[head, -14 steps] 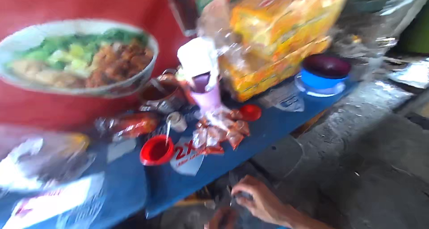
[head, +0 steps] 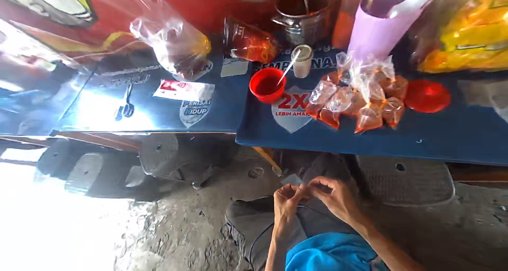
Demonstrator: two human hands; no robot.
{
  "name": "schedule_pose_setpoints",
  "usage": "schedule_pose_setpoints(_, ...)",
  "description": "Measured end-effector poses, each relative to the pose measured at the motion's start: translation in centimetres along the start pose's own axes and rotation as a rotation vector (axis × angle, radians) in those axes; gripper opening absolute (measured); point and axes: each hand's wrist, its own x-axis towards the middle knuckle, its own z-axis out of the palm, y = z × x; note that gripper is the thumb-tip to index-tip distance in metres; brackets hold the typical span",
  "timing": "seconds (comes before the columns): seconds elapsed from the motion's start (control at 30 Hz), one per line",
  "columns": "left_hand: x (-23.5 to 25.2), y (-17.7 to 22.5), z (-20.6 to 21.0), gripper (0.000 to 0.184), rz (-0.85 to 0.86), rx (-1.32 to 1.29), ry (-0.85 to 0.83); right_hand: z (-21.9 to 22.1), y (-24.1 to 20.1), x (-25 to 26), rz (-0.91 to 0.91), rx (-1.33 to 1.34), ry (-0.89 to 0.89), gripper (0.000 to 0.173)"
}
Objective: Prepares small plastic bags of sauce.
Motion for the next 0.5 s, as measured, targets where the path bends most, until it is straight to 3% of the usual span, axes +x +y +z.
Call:
schedule_pose_setpoints(0.13,0.2,-1.0,-0.2,0.014,0.182,0.404,0.070,0.7,0.3,0.6,0.103,0.158,0.039,0.014)
schedule_pose_setpoints(0.23,0.5,-1.4,0.0,0.016,0.164,0.623,0.141,1.5,-0.1,0.8,0.308,0.410,0.019,0.007)
schedule_pose_setpoints(0.33,1.2,-2.6,-0.3,0.019,0.130,0.644,0.187,2.1,-0.2,1.1,0.477,0.562,0.004,0.013)
schedule_pose_setpoints(0.4,1.2,-3.6,-0.5,0.027,0.140,0.641,0.170,2.6,0.6,1.1,0.505,0.552,0.013,0.016)
schedule_pose_setpoints(0.5,1.0,-4.1,-0.4,0.023,0.126,0.585,0.164,3.6,2.2,1.1,0.461,0.438,0.032,0.016)
